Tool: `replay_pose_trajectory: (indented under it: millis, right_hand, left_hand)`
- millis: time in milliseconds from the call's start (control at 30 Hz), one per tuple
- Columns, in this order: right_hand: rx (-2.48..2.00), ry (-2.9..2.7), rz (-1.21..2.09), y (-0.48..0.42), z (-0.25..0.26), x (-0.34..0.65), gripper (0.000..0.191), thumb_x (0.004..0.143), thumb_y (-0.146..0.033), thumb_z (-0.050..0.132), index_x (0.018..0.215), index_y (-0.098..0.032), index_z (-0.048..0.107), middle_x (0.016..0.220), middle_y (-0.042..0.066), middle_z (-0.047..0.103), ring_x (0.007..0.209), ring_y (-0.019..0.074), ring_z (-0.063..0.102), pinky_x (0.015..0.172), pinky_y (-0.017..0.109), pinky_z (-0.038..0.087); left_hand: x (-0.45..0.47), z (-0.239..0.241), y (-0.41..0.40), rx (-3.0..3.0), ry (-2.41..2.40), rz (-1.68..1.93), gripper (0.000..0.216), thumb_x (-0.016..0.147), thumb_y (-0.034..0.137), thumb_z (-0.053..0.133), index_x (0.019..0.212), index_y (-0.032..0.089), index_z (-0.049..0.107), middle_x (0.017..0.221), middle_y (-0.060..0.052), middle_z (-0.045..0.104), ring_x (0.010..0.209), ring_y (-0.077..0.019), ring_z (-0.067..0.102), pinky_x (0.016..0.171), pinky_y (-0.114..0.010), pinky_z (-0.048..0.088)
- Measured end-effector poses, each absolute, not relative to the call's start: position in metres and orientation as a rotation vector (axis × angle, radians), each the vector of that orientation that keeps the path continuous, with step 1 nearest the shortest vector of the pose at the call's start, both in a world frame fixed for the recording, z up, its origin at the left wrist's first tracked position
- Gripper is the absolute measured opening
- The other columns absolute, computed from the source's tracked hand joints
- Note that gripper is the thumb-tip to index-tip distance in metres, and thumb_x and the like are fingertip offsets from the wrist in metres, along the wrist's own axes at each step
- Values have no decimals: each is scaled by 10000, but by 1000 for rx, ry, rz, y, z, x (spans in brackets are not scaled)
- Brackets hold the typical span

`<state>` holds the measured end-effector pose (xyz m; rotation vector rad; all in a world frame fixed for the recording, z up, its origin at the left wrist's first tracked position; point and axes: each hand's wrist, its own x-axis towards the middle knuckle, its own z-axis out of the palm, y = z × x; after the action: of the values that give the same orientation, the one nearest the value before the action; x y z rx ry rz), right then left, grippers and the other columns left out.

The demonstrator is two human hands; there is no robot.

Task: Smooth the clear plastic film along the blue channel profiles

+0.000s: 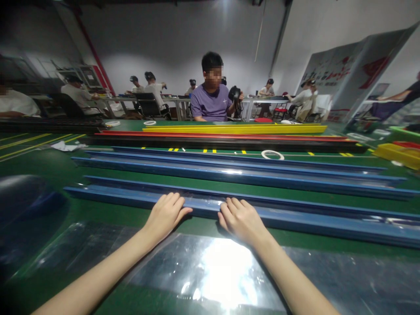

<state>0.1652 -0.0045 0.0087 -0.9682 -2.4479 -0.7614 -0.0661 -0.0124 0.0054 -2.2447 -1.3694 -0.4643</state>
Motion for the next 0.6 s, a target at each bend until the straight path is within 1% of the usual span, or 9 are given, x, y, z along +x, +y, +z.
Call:
replay_pose_trajectory:
  millis: [333, 600]
  right_hand:
    - [-977, -2441, -730, -5, 7, 165, 236, 839, -241, 385, 771, -135, 585, 877, 101, 647, 808, 175, 567, 658, 271, 372]
    - [-983, -2415, -705, -6, 8, 164, 234, 837, -234, 389, 754, -139, 586, 860, 85, 653, 798, 169, 570, 657, 270, 366]
  left_hand:
    - [-65, 6, -12, -2223, -1358, -467, 315, 828, 410, 393, 675, 160, 511, 662, -37, 513, 646, -181, 453, 581, -285, 281]
    - [-66, 5, -12, -2213, -1348, -473, 331, 838, 410, 373, 662, 163, 506, 647, -34, 502, 627, -172, 438, 574, -284, 272]
